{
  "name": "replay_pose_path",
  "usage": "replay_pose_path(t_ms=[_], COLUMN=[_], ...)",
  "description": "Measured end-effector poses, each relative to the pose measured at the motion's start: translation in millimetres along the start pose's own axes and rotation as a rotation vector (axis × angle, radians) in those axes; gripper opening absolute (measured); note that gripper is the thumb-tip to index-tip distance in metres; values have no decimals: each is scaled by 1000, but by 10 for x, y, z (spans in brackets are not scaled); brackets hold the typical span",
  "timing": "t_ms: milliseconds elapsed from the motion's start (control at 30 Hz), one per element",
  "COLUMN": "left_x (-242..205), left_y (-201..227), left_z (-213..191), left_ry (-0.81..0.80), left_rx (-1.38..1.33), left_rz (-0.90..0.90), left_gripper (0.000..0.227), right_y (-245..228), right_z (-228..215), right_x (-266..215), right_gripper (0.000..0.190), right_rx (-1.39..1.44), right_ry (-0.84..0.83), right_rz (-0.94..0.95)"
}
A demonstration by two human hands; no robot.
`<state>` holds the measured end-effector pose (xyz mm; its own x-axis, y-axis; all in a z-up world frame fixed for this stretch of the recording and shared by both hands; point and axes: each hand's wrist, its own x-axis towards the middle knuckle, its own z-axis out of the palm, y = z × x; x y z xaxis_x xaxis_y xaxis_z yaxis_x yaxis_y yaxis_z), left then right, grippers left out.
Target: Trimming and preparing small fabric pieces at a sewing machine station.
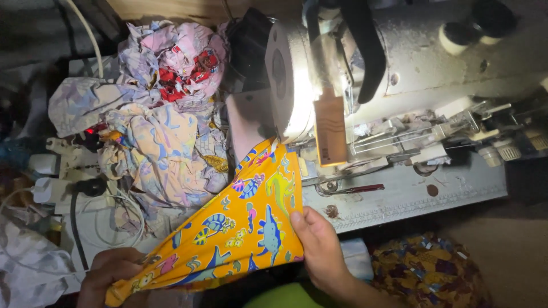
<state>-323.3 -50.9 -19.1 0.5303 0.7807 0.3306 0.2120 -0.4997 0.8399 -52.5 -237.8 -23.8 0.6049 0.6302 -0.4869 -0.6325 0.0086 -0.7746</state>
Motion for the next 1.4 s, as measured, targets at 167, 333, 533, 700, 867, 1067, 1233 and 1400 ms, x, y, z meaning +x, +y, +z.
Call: replay_pose_path(t_ms=[167, 333, 533, 700, 867, 1067, 1233, 1400], left_x=[23, -26, 28, 130, -80, -62, 28, 216], left_y=[-88, -281, -259, 189, -850, -701, -740, -91], left_z=[54, -136, -47, 126, -184, -155, -203, 43], left_ry=[-18, 39, -42, 48, -110, -82, -167, -63], left_rx=[-32, -83, 13, 52, -75, -45, 15, 114], left_rz=[-39, -264, -33, -88, 10, -18, -3, -25], left_gripper=[23, 19, 25, 11, 38, 35, 40, 25], right_y=[41, -9, 68, -10, 114, 344, 305, 106], right_z=[37, 38, -18, 36, -80, -202, -167, -54], right_x=[125, 93, 13, 152, 51, 35, 131, 210], right_gripper=[30, 29, 42, 33, 34, 40, 38, 38], right_rx=[129, 103, 23, 82, 18, -78, -124, -166], right_ry=[62, 54, -95, 69, 38, -91, -67, -17], right_rz=[-51, -72, 21, -75, -77, -184, -256, -257])
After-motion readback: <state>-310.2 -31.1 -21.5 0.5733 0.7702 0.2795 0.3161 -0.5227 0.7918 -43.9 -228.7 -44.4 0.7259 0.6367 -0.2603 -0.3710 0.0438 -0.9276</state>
